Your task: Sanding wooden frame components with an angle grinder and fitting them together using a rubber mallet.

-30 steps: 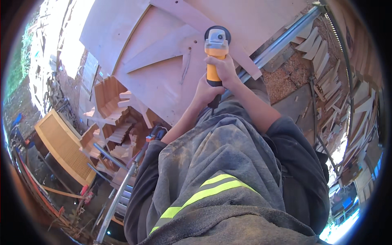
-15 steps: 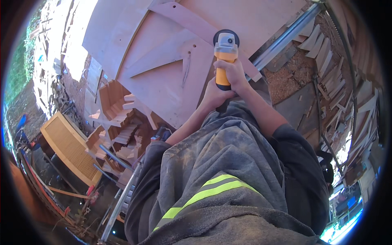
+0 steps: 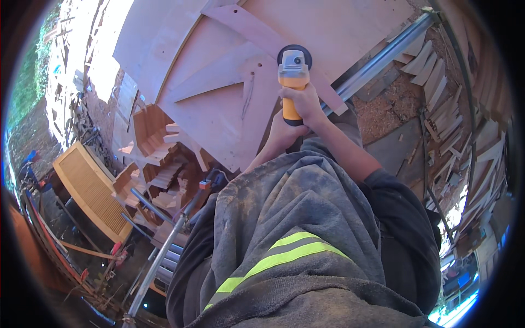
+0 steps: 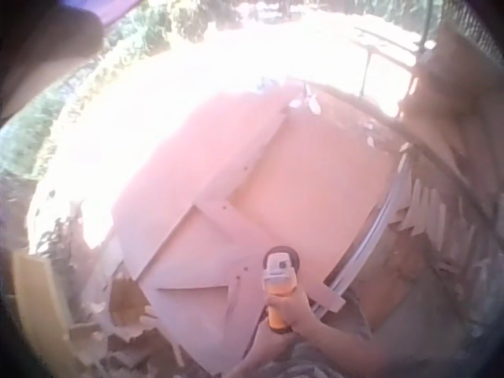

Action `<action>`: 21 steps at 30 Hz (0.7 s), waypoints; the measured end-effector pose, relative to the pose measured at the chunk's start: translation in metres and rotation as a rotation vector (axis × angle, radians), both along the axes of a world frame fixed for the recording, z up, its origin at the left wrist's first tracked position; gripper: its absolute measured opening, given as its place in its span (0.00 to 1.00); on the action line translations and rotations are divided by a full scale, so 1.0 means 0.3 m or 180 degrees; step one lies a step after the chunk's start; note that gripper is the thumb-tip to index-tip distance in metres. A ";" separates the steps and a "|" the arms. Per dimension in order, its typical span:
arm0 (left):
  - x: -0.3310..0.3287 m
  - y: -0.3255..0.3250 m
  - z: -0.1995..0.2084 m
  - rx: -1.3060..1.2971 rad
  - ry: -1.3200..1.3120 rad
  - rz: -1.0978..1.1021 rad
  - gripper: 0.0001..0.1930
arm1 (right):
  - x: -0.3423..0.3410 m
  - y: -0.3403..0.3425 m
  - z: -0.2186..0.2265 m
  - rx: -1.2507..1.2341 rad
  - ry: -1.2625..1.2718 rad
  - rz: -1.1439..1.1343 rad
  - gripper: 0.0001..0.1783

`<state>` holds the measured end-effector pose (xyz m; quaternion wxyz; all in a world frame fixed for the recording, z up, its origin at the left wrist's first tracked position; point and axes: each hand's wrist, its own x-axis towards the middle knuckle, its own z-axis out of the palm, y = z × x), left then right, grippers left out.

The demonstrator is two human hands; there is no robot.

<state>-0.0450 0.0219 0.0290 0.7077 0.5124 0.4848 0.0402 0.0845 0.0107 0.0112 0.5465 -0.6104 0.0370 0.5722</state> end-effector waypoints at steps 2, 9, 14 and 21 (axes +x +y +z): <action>-0.010 0.035 -0.007 -0.0122 -0.0012 0.0188 0.22 | -0.014 0.055 -0.018 0.0242 -0.0492 0.0194 0.26; -0.001 0.237 -0.044 -0.0298 0.0203 -0.0075 0.21 | 0.016 0.235 -0.101 0.0448 -0.0388 0.0195 0.26; -0.013 -0.019 -0.003 -0.0089 -0.0064 -0.0441 0.25 | 0.003 -0.095 0.012 0.0138 0.0067 -0.0428 0.21; -0.056 0.080 -0.027 -0.0275 0.0068 -0.0048 0.24 | -0.054 0.069 -0.086 0.0284 -0.0495 0.0140 0.31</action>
